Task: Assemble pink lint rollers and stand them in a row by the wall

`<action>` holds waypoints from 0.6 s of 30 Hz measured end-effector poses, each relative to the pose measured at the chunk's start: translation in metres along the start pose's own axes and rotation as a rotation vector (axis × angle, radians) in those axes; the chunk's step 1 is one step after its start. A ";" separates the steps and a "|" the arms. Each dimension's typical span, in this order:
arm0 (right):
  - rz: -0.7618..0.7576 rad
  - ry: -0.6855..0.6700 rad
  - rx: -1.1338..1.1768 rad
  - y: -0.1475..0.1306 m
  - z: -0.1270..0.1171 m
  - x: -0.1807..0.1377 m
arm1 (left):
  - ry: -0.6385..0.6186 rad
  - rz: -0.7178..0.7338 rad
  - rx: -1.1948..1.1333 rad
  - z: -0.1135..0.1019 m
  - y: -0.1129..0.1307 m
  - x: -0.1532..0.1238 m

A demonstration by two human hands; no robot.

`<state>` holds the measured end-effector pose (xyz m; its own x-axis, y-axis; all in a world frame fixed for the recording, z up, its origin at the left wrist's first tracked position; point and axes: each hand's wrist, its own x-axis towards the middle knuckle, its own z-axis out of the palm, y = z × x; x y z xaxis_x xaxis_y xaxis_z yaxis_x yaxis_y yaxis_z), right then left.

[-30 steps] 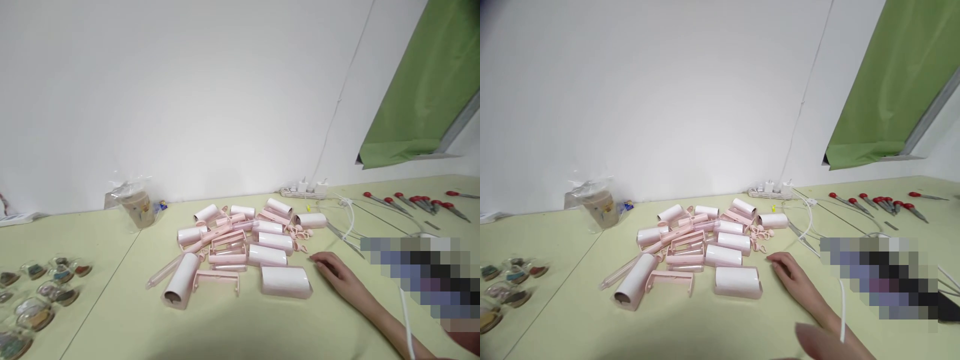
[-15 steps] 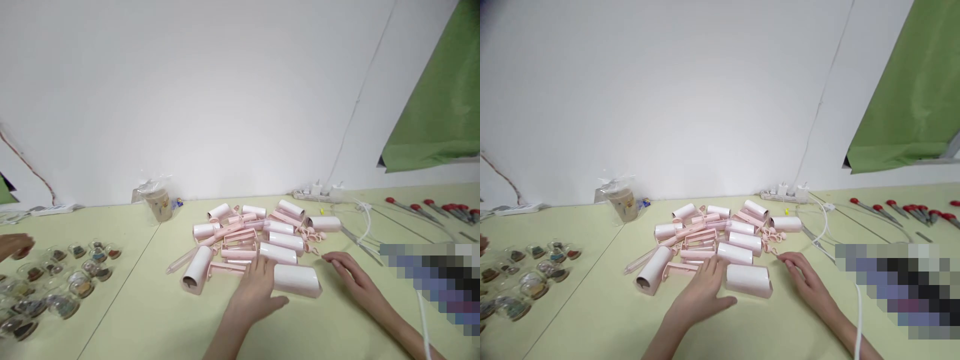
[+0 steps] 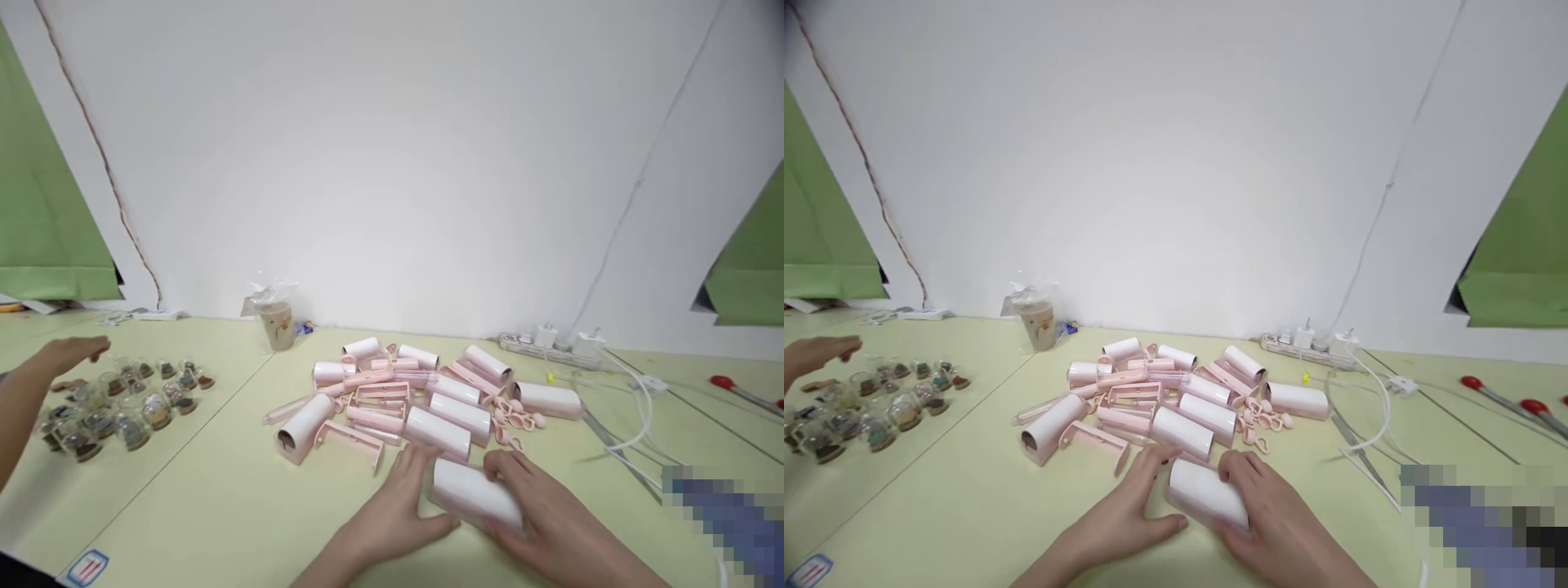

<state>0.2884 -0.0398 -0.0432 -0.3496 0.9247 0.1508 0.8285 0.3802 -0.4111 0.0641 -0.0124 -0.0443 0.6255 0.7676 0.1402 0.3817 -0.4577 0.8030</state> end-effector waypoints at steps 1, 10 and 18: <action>0.024 -0.014 0.045 0.002 -0.001 -0.002 | -0.016 -0.029 -0.006 0.002 0.000 0.002; 0.338 -0.060 1.415 0.002 0.003 -0.001 | 0.116 -0.218 -0.277 0.000 0.012 0.044; 0.570 -0.302 2.213 -0.019 0.011 0.000 | 0.080 -0.376 -0.286 0.003 0.057 0.070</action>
<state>0.2677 -0.0475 -0.0447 -0.5421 0.7843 -0.3018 -0.6819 -0.6204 -0.3874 0.1319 0.0139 0.0099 0.4214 0.8933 -0.1561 0.3619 -0.0078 0.9322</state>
